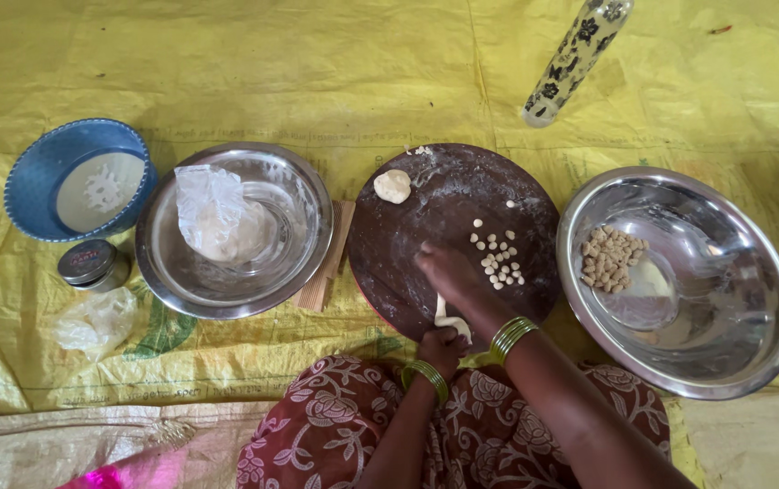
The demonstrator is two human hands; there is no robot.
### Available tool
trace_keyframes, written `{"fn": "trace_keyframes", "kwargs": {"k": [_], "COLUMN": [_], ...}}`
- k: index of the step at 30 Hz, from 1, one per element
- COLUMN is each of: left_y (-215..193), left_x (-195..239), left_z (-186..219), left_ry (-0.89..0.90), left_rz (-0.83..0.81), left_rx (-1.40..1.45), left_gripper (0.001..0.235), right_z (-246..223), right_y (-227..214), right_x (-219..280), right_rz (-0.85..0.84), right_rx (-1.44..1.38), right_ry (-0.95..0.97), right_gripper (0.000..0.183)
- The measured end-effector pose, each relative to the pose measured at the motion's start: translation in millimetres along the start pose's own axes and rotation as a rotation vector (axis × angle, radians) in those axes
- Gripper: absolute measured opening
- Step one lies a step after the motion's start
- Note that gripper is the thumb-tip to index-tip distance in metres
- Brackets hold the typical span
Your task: The person sits on the floor and repeatedly pinches small portions of dough from a larger piece, rolling them into uniform balls between their palms. The finished balls are placed on a wooden board, while a bowl of filling and other ingredients remain nearby.
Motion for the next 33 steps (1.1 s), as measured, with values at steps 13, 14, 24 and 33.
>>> {"fn": "trace_keyframes", "kwargs": {"k": [13, 14, 24, 33], "left_y": [-17.0, -17.9, -23.4, -25.3], "left_x": [27.0, 26.6, 16.8, 7.7], "left_z": [63.0, 60.4, 43.5, 34.8], "left_ry": [-0.078, -0.135, -0.198, -0.060], "left_rz": [0.055, 0.055, 0.056, 0.036], "left_rx": [-0.115, -0.044, 0.208, -0.069], "left_gripper": [0.016, 0.016, 0.021, 0.027], "right_z": [140.9, 137.8, 25.8, 11.1], "right_y": [-107.7, -104.5, -73.3, -58.4], "right_x": [42.9, 58.5, 178.7, 171.7], "right_rz": [0.388, 0.354, -0.028, 0.188], "right_rx": [-0.380, -0.479, -0.598, -0.443], "right_ry": [0.645, 0.774, 1.040, 0.667], "right_gripper": [0.014, 0.013, 0.027, 0.033]}}
Point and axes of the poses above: each hand's wrist, its own x-axis away from the middle knuckle, its own y-axis out of the palm, z = x × y, the point moved 9 cm from there along -x, towards the middle knuckle, and after that the axes turned 10 degrees about z, right-handed, at the moved point
